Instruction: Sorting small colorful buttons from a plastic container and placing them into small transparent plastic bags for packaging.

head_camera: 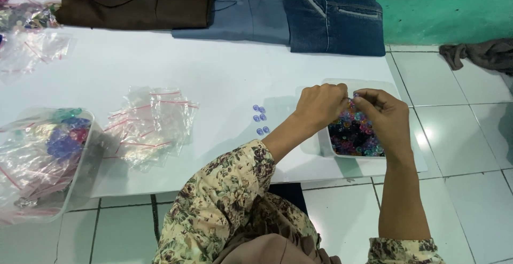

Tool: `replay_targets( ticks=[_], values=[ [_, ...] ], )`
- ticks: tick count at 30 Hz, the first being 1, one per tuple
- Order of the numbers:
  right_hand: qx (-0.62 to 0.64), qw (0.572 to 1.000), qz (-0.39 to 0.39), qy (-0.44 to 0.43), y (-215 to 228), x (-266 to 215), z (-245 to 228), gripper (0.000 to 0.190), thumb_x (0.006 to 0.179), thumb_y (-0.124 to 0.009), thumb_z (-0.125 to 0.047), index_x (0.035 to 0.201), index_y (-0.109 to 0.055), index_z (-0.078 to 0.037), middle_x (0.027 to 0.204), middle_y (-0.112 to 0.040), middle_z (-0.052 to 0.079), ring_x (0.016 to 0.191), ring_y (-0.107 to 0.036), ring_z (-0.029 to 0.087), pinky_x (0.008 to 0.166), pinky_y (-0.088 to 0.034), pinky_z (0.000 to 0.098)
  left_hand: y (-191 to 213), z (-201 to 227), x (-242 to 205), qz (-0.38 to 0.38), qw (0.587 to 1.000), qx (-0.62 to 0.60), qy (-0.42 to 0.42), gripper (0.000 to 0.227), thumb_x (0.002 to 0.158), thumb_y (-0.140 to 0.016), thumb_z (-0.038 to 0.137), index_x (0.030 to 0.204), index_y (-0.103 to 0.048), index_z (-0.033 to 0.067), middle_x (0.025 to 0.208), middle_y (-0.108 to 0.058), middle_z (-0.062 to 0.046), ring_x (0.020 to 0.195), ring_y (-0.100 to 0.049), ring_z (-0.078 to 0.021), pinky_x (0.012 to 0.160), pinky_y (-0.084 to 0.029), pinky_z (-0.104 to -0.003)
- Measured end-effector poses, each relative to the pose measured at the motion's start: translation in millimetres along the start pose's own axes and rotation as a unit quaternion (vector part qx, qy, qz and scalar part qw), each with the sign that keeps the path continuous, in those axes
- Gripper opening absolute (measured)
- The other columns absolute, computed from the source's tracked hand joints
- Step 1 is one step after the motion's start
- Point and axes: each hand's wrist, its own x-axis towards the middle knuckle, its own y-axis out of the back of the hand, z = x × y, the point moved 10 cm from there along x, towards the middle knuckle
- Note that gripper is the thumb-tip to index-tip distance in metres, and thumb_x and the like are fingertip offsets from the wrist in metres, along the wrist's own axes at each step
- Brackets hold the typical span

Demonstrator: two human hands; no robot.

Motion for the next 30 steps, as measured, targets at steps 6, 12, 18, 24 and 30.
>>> replay_targets(
  ticks=[6,12,18,24,30],
  values=[
    [0.01,0.999,0.004,0.036,0,-1,-7,0.02,0.102,-0.074,-0.004,0.12,-0.07,0.004,0.094,-0.073,0.02,0.088,-0.069,0.019,0.08,-0.055,0.033,5,0,-8,-0.017,0.997,-0.065,0.034,0.014,0.089,-0.065,0.02,0.093,-0.07,0.0073,0.073,-0.073,-0.014,0.075,-0.076,-0.0381,0.067,-0.061,-0.051],
    [0.01,0.999,0.008,0.042,0,-6,-15,0.019,0.104,-0.07,-0.002,0.122,-0.07,0.005,0.093,-0.072,0.021,0.09,-0.069,0.021,0.085,-0.056,0.0372,10,6,-11,-0.033,0.996,-0.074,0.031,0.022,0.091,-0.064,0.021,0.109,-0.069,0.0101,0.075,-0.075,-0.011,0.076,-0.077,-0.0357,0.07,-0.062,-0.049],
    [0.025,0.999,0.016,0.029,0,-8,0,0.019,0.107,-0.068,-0.004,0.124,-0.069,0.003,0.093,-0.072,0.019,0.091,-0.067,0.019,0.087,-0.054,0.0364,16,14,-21,-0.015,0.999,-0.047,0.002,0.026,0.09,-0.068,0.021,0.113,-0.067,0.0095,0.083,-0.076,-0.013,0.08,-0.077,-0.0344,0.072,-0.061,-0.048],
    [0.037,0.997,0.014,0.071,-30,-7,-34,0.019,0.104,-0.07,-0.003,0.122,-0.071,0.002,0.089,-0.072,0.017,0.089,-0.066,0.017,0.082,-0.055,0.0344,38,-2,-38,0.088,0.996,0.017,-0.009,0.023,0.089,-0.074,0.023,0.11,-0.068,0.0159,0.081,-0.075,-0.006,0.078,-0.076,-0.0278,0.072,-0.06,-0.04],
    [-0.01,0.987,0.027,0.156,-73,-9,-88,0.017,0.1,-0.077,-0.002,0.116,-0.076,0.0,0.091,-0.075,0.017,0.087,-0.071,0.021,0.076,-0.055,0.034,97,-78,-82,0.102,0.988,-0.039,0.111,0.023,0.086,-0.075,0.028,0.108,-0.073,0.023,0.075,-0.073,-0.005,0.076,-0.074,-0.0344,0.071,-0.059,-0.049]
  ],
)
